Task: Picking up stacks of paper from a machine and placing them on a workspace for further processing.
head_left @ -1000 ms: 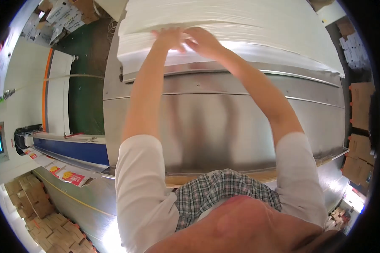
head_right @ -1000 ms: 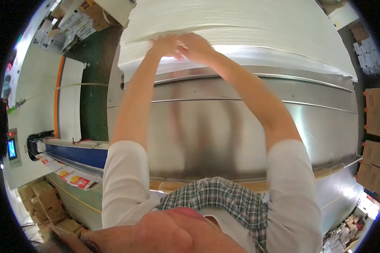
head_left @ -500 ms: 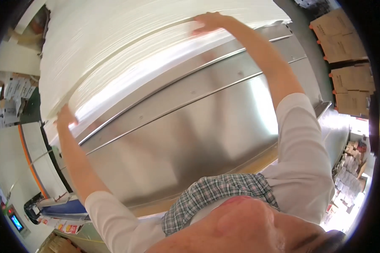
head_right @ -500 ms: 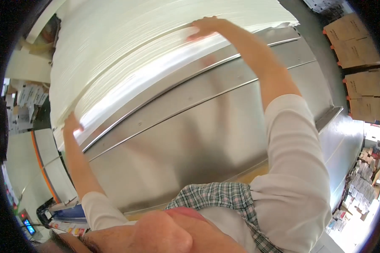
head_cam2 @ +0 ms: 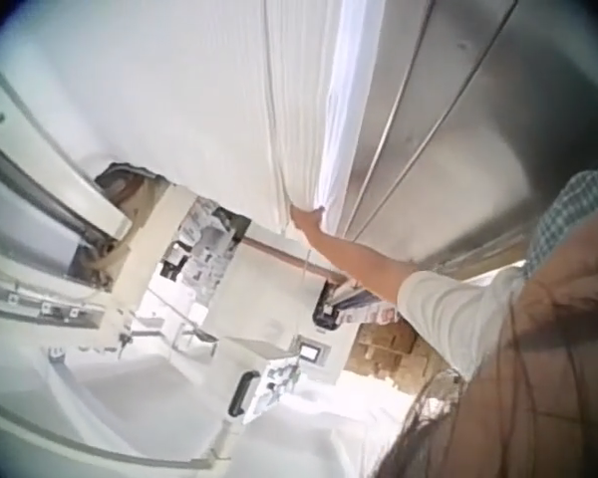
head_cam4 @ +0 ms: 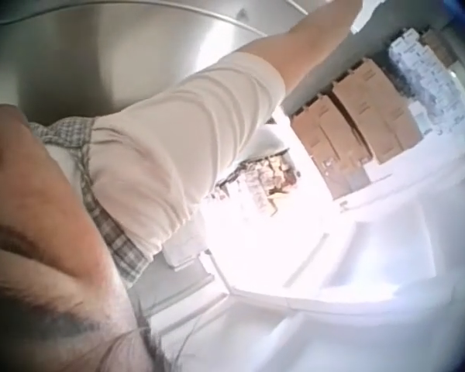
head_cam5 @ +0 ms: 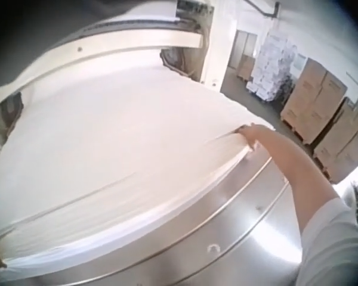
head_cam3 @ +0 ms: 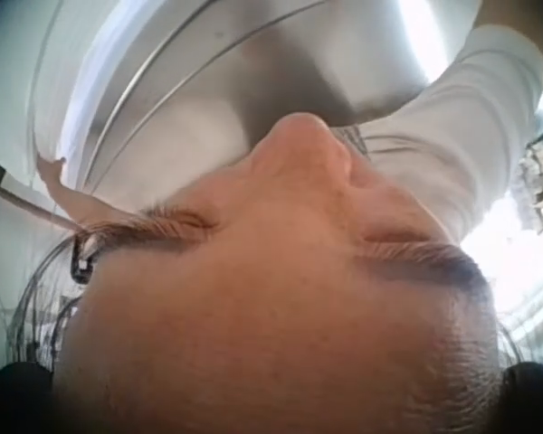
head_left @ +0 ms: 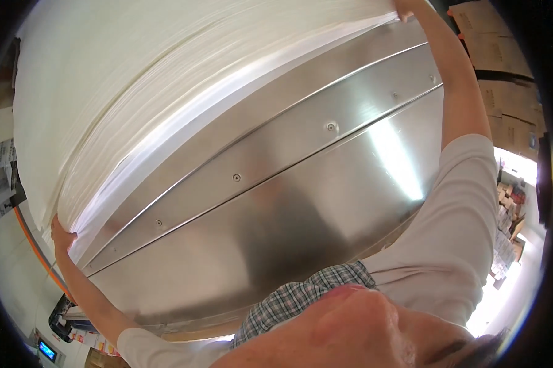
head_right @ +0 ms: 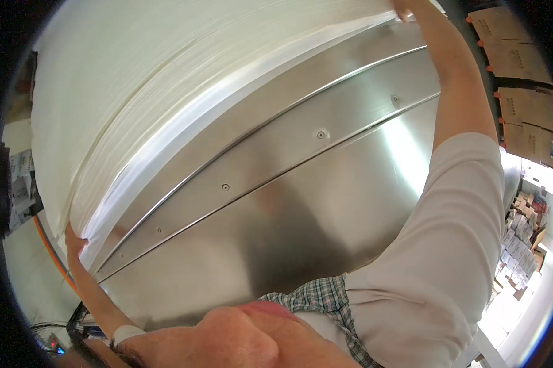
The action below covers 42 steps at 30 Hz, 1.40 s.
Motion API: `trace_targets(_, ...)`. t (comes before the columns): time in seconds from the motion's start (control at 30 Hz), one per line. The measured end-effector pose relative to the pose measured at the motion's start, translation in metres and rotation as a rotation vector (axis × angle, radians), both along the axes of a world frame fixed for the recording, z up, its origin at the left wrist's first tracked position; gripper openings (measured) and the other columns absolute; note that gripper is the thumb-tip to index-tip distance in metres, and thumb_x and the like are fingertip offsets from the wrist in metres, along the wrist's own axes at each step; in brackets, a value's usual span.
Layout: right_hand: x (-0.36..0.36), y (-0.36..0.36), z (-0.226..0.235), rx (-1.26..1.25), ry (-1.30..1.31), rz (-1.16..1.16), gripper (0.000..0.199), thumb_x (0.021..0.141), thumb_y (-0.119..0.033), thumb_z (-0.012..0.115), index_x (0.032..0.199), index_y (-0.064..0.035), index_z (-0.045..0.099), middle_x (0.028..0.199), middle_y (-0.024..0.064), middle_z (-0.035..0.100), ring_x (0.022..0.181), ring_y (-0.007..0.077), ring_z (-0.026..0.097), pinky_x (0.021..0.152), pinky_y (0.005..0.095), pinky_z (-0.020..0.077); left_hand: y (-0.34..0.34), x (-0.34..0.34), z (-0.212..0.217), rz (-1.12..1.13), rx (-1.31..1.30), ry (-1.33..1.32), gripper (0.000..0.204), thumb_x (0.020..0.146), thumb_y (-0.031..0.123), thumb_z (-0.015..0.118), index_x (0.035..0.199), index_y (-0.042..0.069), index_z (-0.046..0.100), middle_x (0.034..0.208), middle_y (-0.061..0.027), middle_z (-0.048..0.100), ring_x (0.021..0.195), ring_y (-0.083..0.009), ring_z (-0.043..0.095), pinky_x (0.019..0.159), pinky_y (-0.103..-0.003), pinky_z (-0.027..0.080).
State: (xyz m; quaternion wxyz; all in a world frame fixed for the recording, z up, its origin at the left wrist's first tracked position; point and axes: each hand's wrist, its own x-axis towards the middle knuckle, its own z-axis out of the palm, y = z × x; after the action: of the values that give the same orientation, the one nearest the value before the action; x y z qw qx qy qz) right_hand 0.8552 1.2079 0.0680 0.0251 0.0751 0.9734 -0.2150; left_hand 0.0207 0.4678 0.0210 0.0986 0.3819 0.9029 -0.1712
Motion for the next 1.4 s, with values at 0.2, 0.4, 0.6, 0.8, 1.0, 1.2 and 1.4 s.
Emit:
trace_targets(0.2, -0.045, -0.061, -0.017, 0.471, -0.448, -0.84, 0.085, 0.047, -0.021, 0.08, 0.124, -0.0177, 0.044, 0.128, 0.0126, 0.038, 0.115, 0.0376, 0.038, 0.099, 0.0439, 0.0322, -0.033, 0.001, 0.005, -0.114, 0.228, 0.106, 0.084, 0.045, 0.006, 0.075, 0.122, 0.009, 0.04, 0.124, -0.0166, 0.045, 0.117, -0.0348, 0.039, 0.098, -0.042, 0.033)
trace_targets(0.4, -0.011, -0.057, -0.003, 0.174, 0.149, -0.666, 0.078, 0.052, -0.023, 0.078, 0.121, -0.0133, 0.045, 0.13, 0.0152, 0.034, 0.115, 0.0411, 0.033, 0.096, 0.0455, 0.0345, -0.03, 0.007, -0.001, -0.138, 0.411, 0.283, 0.073, 0.053, 0.01, 0.075, 0.119, 0.007, 0.045, 0.123, -0.0168, 0.047, 0.115, -0.0349, 0.042, 0.097, -0.042, 0.034)
trace_targets(0.6, 0.013, -0.083, 0.036, 0.859, -0.199, -0.836, 0.084, 0.05, -0.025, 0.08, 0.125, -0.0158, 0.042, 0.115, 0.0151, 0.05, 0.105, 0.0345, 0.048, 0.094, 0.046, 0.0365, -0.031, 0.003, -0.004, -0.169, 0.552, 0.276, 0.072, 0.055, 0.01, 0.074, 0.12, 0.005, 0.045, 0.121, -0.0174, 0.048, 0.113, -0.0348, 0.044, 0.096, -0.041, 0.035)
trace_targets(0.8, 0.058, -0.108, 0.031, 0.773, -0.166, -0.706, 0.069, 0.056, 0.0, 0.067, 0.12, -0.0137, 0.042, 0.127, 0.0119, 0.04, 0.119, 0.0321, 0.037, 0.096, 0.044, 0.0326, -0.058, -0.01, -0.017, -0.345, 0.566, 0.163, 0.07, 0.058, 0.017, 0.074, 0.12, 0.002, 0.045, 0.124, -0.02, 0.045, 0.115, -0.0358, 0.041, 0.098, -0.043, 0.032)
trace_targets(1.0, 0.007, -0.164, -0.021, 0.631, -0.335, -0.744, 0.057, 0.067, 0.003, 0.056, 0.121, -0.0134, 0.043, 0.132, 0.0142, 0.035, 0.122, 0.0323, 0.033, 0.099, 0.0443, 0.0278, -0.078, -0.059, -0.036, -0.343, 0.395, 0.09, 0.061, 0.064, 0.023, 0.068, 0.119, 0.012, 0.046, 0.126, -0.0148, 0.042, 0.117, -0.0342, 0.036, 0.1, -0.047, 0.024)
trace_targets(1.2, -0.083, -0.196, -0.045, 0.609, -0.518, -0.689, 0.054, 0.072, -0.006, 0.058, 0.123, -0.0157, 0.041, 0.134, 0.0143, 0.033, 0.124, 0.0315, 0.031, 0.102, 0.0439, 0.0238, -0.105, -0.09, -0.048, -0.155, 0.304, 0.02, 0.059, 0.062, 0.023, 0.068, 0.117, 0.016, 0.048, 0.123, -0.0148, 0.043, 0.114, -0.0349, 0.038, 0.099, -0.047, 0.024)
trace_targets(1.4, -0.107, -0.241, -0.059, 0.538, -0.496, -0.795, 0.055, 0.071, -0.006, 0.06, 0.121, -0.0175, 0.043, 0.132, 0.0147, 0.034, 0.124, 0.0323, 0.031, 0.102, 0.0437, 0.0241, -0.137, -0.089, -0.052, 0.017, 0.263, 0.003, 0.058, 0.058, 0.012, 0.067, 0.114, 0.018, 0.051, 0.123, -0.0123, 0.044, 0.116, -0.0348, 0.036, 0.101, -0.046, 0.023)
